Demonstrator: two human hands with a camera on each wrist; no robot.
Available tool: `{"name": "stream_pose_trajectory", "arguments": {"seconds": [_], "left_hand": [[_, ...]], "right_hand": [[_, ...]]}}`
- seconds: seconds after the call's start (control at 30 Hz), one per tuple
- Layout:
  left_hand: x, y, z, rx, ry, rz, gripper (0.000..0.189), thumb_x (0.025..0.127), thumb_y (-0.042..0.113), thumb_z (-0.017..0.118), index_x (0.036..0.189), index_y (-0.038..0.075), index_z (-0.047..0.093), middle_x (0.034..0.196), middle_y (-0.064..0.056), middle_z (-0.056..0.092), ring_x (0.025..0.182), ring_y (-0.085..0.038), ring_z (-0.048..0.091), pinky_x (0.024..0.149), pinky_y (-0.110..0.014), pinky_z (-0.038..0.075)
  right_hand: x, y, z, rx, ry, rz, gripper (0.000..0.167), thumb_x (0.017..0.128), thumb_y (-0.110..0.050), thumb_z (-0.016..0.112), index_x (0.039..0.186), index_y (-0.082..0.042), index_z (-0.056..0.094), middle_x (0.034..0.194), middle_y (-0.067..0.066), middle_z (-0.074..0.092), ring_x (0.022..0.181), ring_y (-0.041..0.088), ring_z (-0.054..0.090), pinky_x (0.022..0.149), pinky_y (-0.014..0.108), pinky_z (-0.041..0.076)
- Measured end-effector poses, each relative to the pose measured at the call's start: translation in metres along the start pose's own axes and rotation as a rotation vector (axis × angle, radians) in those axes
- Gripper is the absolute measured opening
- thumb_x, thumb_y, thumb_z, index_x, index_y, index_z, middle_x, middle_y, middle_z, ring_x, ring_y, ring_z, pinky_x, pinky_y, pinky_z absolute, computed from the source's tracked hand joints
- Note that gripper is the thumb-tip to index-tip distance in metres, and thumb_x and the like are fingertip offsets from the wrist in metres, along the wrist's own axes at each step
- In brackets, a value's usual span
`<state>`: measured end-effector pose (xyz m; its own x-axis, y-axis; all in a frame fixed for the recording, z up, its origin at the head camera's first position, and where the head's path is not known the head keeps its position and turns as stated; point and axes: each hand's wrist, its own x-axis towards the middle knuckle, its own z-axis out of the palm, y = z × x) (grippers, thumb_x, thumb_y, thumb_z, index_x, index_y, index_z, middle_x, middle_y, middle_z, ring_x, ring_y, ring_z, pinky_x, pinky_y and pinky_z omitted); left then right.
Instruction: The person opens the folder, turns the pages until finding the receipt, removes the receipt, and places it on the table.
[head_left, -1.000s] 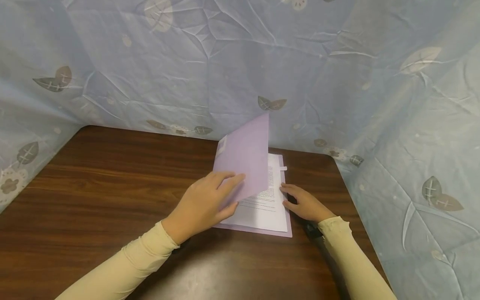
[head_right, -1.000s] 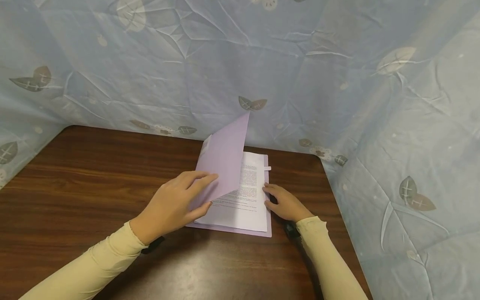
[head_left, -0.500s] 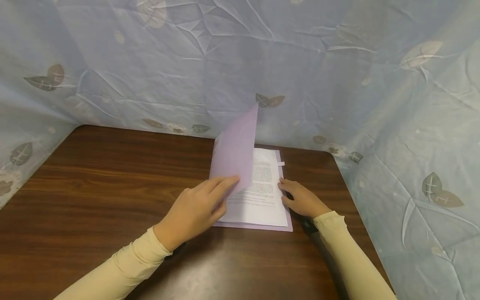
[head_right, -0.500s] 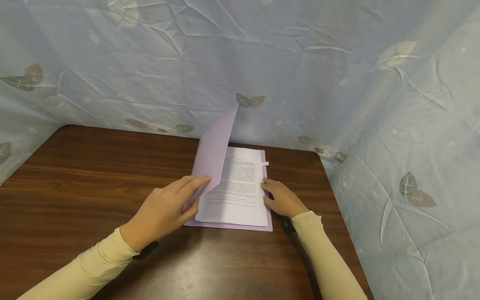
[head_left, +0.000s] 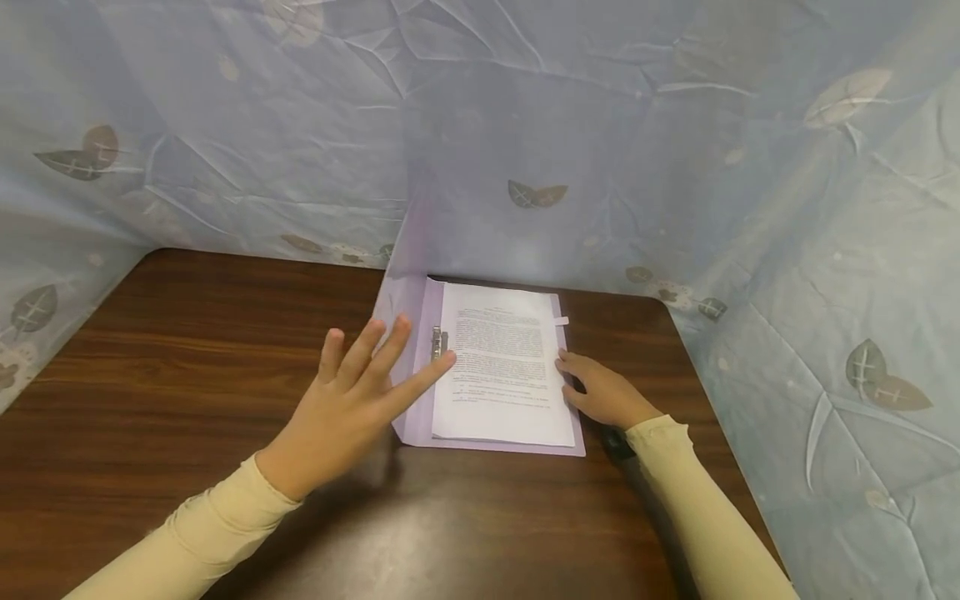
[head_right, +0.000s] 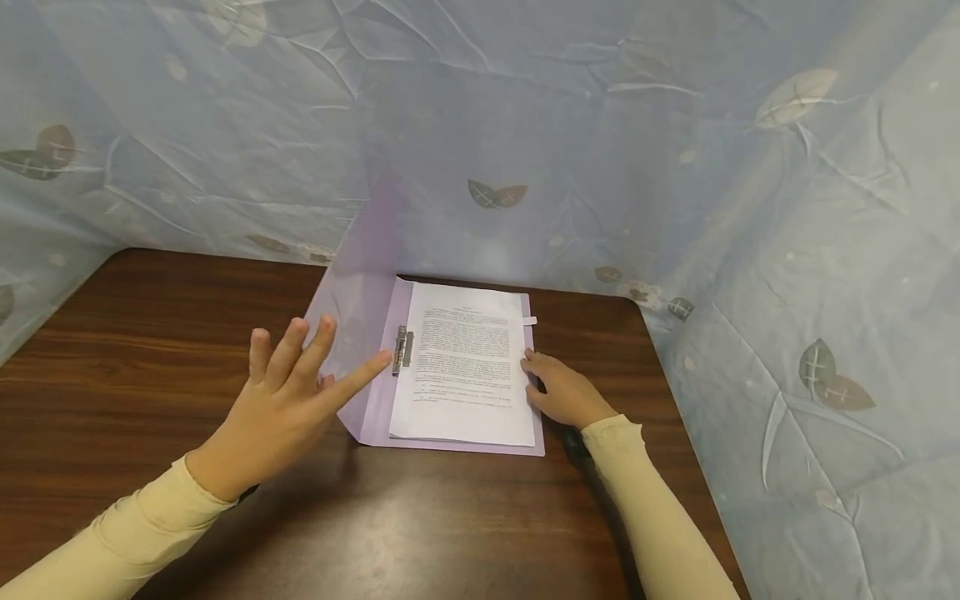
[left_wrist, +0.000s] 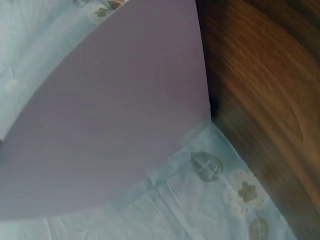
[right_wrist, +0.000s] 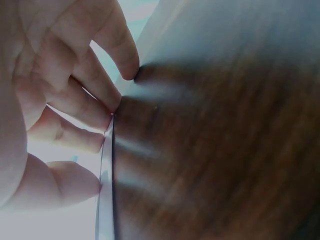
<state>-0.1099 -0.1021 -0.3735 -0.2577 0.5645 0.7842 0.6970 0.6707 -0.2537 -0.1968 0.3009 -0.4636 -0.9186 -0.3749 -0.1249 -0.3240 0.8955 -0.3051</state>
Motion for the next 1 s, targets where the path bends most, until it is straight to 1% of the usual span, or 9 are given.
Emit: {"name": "stream_pose_trajectory", "arguments": {"seconds": [0.07, 0.13, 0.27, 0.37, 0.5, 0.7, 0.77, 0.87, 1.0], "left_hand": [[-0.003, -0.001, -0.005, 0.057, -0.049, -0.006, 0.092, 0.080, -0.031, 0.039, 0.155, 0.021, 0.049, 0.172, -0.018, 0.014, 0.161, -0.030, 0.001, 0.126, -0.056, -0.005], [-0.006, -0.002, -0.013, 0.080, -0.149, -0.044, 0.097, 0.073, -0.032, 0.048, 0.155, 0.018, 0.049, 0.171, -0.020, 0.016, 0.161, -0.031, 0.002, 0.126, -0.057, -0.005], [-0.009, -0.006, -0.027, 0.083, -0.362, -0.187, 0.096, 0.064, -0.026, 0.069, 0.151, 0.010, 0.052, 0.168, -0.025, 0.021, 0.160, -0.034, 0.009, 0.126, -0.060, 0.003], [-0.011, -0.009, -0.028, 0.119, -0.458, -0.263, 0.081, 0.066, -0.018, 0.077, 0.142, 0.004, 0.061, 0.161, -0.030, 0.036, 0.156, -0.040, 0.022, 0.125, -0.060, 0.011], [-0.021, -0.012, -0.016, 0.146, -0.542, -0.341, 0.061, 0.067, 0.002, 0.087, 0.125, 0.001, 0.069, 0.136, -0.032, 0.059, 0.138, -0.049, 0.046, 0.116, -0.068, 0.027], [-0.035, -0.022, 0.009, 0.063, -0.757, -0.475, 0.057, 0.064, 0.031, 0.097, 0.105, 0.000, 0.071, 0.102, -0.027, 0.065, 0.105, -0.049, 0.061, 0.088, -0.074, 0.042], [-0.036, -0.027, 0.017, 0.006, -0.820, -0.522, 0.055, 0.067, 0.034, 0.096, 0.102, -0.001, 0.071, 0.101, -0.027, 0.064, 0.104, -0.049, 0.061, 0.084, -0.074, 0.045], [-0.037, -0.036, 0.030, -0.090, -0.906, -0.583, 0.057, 0.071, 0.036, 0.092, 0.106, -0.003, 0.070, 0.111, -0.030, 0.061, 0.113, -0.053, 0.057, 0.082, -0.076, 0.046], [-0.040, -0.048, 0.048, -0.185, -0.973, -0.605, 0.066, 0.074, 0.041, 0.090, 0.117, -0.004, 0.067, 0.130, -0.034, 0.056, 0.128, -0.058, 0.047, 0.091, -0.079, 0.042]], "right_hand": [[0.000, 0.000, 0.000, 0.006, 0.009, -0.006, 0.058, 0.101, -0.022, 0.062, 0.154, -0.002, 0.047, 0.164, 0.014, 0.038, 0.151, 0.035, 0.037, 0.120, 0.055, 0.031], [0.000, -0.001, 0.000, 0.016, 0.013, -0.006, 0.058, 0.101, -0.022, 0.062, 0.154, -0.003, 0.047, 0.164, 0.014, 0.038, 0.151, 0.035, 0.037, 0.121, 0.055, 0.031], [0.000, -0.002, 0.001, 0.024, 0.009, 0.002, 0.059, 0.101, -0.023, 0.061, 0.155, -0.003, 0.046, 0.165, 0.013, 0.037, 0.152, 0.034, 0.035, 0.122, 0.054, 0.029], [0.000, -0.002, 0.001, 0.015, 0.007, 0.008, 0.059, 0.102, -0.022, 0.060, 0.156, -0.003, 0.045, 0.166, 0.013, 0.036, 0.152, 0.034, 0.034, 0.122, 0.054, 0.029], [-0.001, -0.004, 0.001, 0.016, 0.001, 0.007, 0.059, 0.102, -0.022, 0.058, 0.155, -0.002, 0.044, 0.166, 0.013, 0.035, 0.152, 0.034, 0.034, 0.122, 0.054, 0.029], [0.000, -0.004, 0.001, 0.027, -0.002, -0.002, 0.058, 0.102, -0.022, 0.058, 0.155, -0.002, 0.044, 0.166, 0.013, 0.034, 0.153, 0.034, 0.033, 0.122, 0.053, 0.029], [0.001, -0.003, 0.002, 0.027, -0.004, -0.001, 0.059, 0.103, -0.023, 0.058, 0.156, -0.002, 0.044, 0.167, 0.012, 0.034, 0.153, 0.033, 0.033, 0.122, 0.053, 0.029], [0.001, -0.003, 0.002, 0.028, -0.010, 0.004, 0.059, 0.103, -0.023, 0.058, 0.156, -0.002, 0.044, 0.167, 0.013, 0.034, 0.153, 0.033, 0.033, 0.122, 0.053, 0.029], [0.000, -0.004, 0.001, 0.023, -0.016, 0.010, 0.058, 0.103, -0.023, 0.057, 0.155, -0.001, 0.044, 0.166, 0.013, 0.034, 0.153, 0.033, 0.033, 0.122, 0.052, 0.029]]}}
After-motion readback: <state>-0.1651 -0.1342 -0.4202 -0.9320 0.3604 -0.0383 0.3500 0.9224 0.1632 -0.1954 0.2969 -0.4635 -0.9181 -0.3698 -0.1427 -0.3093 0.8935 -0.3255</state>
